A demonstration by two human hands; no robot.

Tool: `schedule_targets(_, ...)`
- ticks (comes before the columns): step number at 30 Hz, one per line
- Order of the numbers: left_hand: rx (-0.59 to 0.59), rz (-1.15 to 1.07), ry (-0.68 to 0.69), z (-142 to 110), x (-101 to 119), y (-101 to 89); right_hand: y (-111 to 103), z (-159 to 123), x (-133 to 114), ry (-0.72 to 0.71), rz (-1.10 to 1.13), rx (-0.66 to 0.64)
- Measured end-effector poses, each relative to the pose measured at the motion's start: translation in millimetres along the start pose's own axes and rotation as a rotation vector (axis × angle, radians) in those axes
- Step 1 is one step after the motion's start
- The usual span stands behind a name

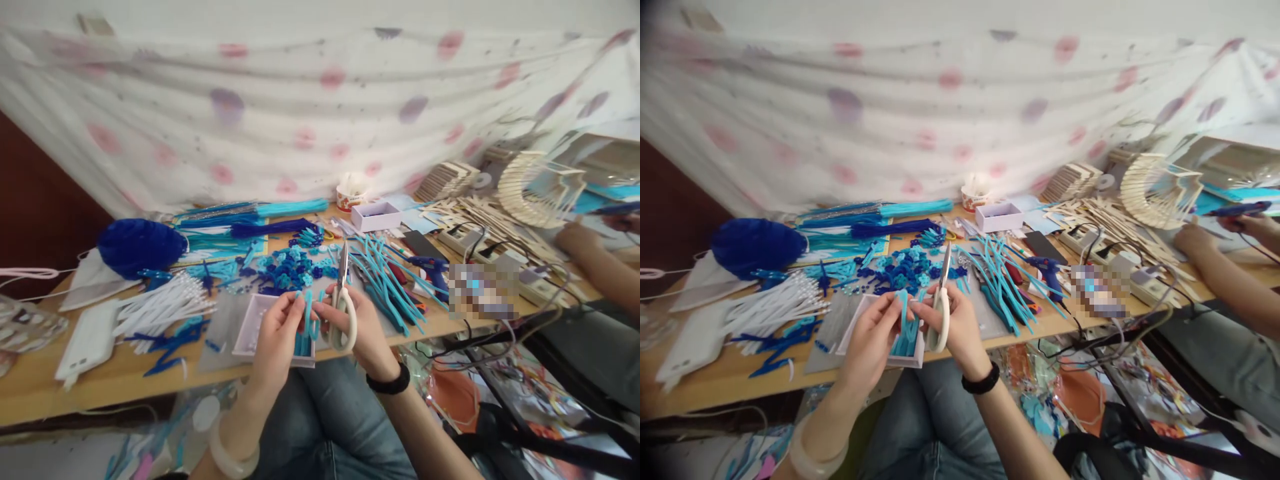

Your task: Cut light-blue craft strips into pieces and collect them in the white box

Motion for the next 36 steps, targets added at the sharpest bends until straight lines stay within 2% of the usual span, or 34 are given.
schedule_targets(3, -0.043, 0.002, 0.011, -7, -6, 8.6, -14, -7, -1, -0.033, 0.055, 0.106)
schedule_targets(6, -0.196, 0.027, 0.038, -17, -9, 21.4, -27, -13, -1, -0.048, 0.124, 0.185)
schedule_targets(8, -0.27, 0.12, 0.069, -24, -12, 26.4, -33, -18, 2, -0.034, 0.153, 0.218)
schedule_targets(11, -0.291, 0.241, 0.13, -31, -12, 27.7, -36, -24, 6, -0.001, 0.195, 0.221)
schedule_targets(17, -0.222, 0.277, 0.156, -33, -2, 28.4, -31, -32, 3, 0.003, 0.212, 0.151)
schedule_targets(25, -0.088, 0.062, 0.022, -31, -12, 22.7, -36, -45, 4, 0.032, 0.143, 0.093)
schedule_targets(29, 0.007, 0.138, 0.082, -37, -10, 17.6, -31, -46, 7, 0.059, 0.168, 0.009)
schedule_targets(36, 0.065, 0.271, 0.18, -48, 3, 14.2, -23, -47, 10, 0.117, 0.223, -0.013)
Point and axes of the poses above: each hand's wrist, its own z-axis towards the middle knuckle, its own y-axis out of the palm, x = y × z, the point moved 9 cm from there along z, towards the middle knuckle, and after that the axes turned 5 degrees about -y, right-handed, at the moved point
